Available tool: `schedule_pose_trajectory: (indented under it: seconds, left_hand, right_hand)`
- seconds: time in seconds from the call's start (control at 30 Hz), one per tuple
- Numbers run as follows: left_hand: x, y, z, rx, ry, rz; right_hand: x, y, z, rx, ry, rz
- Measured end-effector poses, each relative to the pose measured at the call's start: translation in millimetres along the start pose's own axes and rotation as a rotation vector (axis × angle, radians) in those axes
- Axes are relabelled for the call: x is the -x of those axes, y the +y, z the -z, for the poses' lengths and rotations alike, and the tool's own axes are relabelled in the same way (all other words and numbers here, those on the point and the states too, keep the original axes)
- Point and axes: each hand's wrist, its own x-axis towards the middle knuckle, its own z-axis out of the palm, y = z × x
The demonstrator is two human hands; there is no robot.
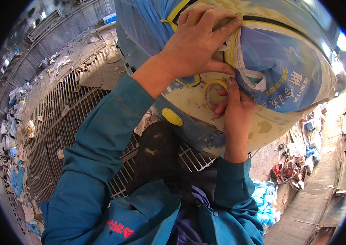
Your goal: The person applies yellow masking tape and newspaper to the rear of a car, covering the taillight and surrounding bodywork. They smooth the tape and paper to secure the mask before moving to the front of the vehicle.
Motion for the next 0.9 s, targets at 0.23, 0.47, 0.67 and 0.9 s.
schedule_pose_trajectory:
  seconds: [0.23,0.47,0.67,0.9]
  left_hand:
    - [1,2,0,0.015,-0.002,-0.009]
    - [-1,15,3,0.032,-0.016,0.042]
    - [7,20,7,0.134,0.01,0.12]
    - [50,72,-6,0.531,0.269,0.654]
  right_hand:
    - [5,5,4,-0.082,-0.038,0.017]
    - [25,33,-28,-0.339,-0.289,-0.285]
    - [84,62,-62,-0.279,-0.478,-0.316]
    - [63,66,37,-0.151,-0.235,-0.191]
